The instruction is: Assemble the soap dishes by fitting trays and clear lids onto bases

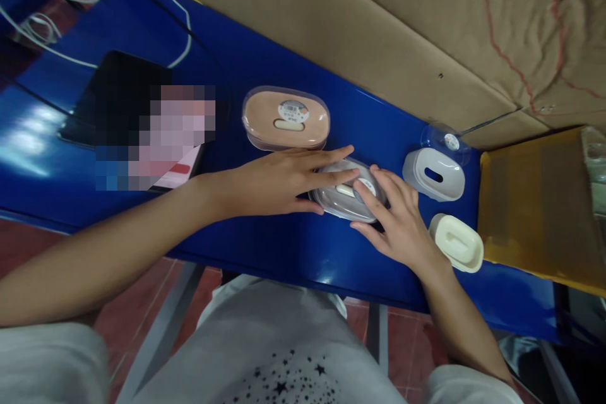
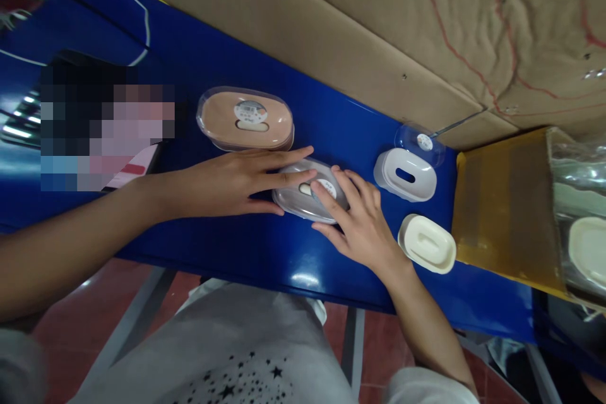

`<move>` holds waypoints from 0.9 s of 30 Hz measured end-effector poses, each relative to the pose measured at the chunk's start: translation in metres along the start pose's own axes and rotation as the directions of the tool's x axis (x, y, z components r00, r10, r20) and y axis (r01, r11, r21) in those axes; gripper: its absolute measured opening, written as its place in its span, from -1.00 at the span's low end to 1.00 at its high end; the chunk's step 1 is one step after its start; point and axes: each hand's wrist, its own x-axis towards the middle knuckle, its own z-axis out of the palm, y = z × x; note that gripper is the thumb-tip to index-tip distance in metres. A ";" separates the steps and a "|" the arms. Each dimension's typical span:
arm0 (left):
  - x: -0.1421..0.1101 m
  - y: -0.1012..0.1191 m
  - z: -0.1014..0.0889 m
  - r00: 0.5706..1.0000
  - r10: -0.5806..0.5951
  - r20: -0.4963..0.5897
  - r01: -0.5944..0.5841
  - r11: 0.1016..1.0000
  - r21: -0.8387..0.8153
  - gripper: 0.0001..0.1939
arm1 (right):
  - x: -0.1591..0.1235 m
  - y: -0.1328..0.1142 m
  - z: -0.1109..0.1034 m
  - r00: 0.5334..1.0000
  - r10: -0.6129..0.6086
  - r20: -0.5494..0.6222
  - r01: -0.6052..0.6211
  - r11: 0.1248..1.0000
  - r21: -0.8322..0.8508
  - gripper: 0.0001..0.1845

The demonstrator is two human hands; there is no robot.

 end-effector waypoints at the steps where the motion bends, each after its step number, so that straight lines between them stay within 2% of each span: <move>1: 0.000 0.000 0.000 1.000 -0.003 0.003 0.003 1.000 0.000 -0.07 | 0.000 0.000 0.000 1.000 -0.005 -0.002 0.005 1.000 0.003 0.01; 9: 0.003 0.002 0.002 0.999 -0.014 -0.032 0.011 0.998 -0.069 -0.10 | 0.001 0.000 0.000 1.000 -0.006 -0.007 0.006 1.000 0.004 0.00; 16: 0.003 0.001 0.003 1.000 -0.014 -0.013 0.013 0.999 -0.032 -0.12 | 0.000 -0.003 -0.002 1.000 -0.009 0.000 0.009 0.999 -0.036 0.02; 23: 0.003 0.004 0.002 1.000 -0.026 -0.001 0.026 1.000 -0.016 -0.14 | 0.000 -0.002 0.001 1.000 0.004 -0.027 -0.001 0.994 0.105 -0.01; 27: 0.003 0.003 0.004 1.000 -0.008 -0.015 0.008 1.000 -0.008 -0.15 | 0.000 0.000 0.001 1.000 0.003 -0.018 -0.002 0.997 0.080 0.00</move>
